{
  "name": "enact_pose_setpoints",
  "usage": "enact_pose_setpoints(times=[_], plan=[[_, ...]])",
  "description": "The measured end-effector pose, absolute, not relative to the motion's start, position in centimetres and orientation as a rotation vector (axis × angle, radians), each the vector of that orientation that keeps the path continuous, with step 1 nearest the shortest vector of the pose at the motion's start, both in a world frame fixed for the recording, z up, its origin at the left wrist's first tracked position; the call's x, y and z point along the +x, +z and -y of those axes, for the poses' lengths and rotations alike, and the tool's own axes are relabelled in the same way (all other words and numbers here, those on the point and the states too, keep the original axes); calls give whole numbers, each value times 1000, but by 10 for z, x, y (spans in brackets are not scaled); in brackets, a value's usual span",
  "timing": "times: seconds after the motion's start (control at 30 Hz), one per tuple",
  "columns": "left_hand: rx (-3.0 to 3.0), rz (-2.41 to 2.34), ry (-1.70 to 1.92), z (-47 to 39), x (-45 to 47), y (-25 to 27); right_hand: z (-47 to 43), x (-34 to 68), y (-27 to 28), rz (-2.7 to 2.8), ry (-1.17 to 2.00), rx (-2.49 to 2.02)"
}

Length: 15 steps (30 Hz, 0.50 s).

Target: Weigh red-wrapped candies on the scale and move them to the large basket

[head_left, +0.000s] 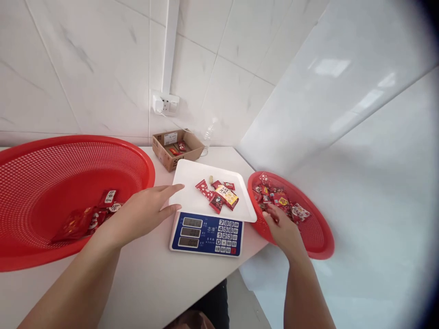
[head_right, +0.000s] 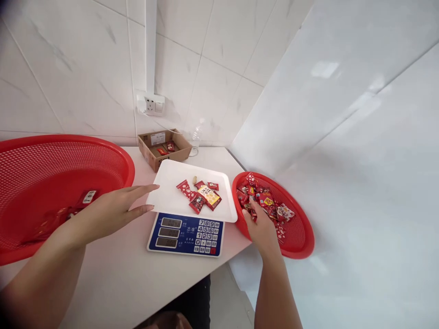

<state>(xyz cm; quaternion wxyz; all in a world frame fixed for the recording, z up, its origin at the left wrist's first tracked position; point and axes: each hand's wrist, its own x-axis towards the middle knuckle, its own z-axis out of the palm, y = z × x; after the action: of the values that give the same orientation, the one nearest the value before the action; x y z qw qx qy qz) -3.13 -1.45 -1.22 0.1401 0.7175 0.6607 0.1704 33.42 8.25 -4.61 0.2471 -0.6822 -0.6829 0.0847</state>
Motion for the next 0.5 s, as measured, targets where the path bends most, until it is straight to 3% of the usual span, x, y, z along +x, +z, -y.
enact_pose_setpoints(times=[0.23, 0.5], plan=[[2102, -1943, 501, 12, -31, -15, -70, 327, -71, 1890, 33, -2300], [2097, -1929, 475, 12, -29, -17, -69, 320, -84, 1889, -283, -2279]])
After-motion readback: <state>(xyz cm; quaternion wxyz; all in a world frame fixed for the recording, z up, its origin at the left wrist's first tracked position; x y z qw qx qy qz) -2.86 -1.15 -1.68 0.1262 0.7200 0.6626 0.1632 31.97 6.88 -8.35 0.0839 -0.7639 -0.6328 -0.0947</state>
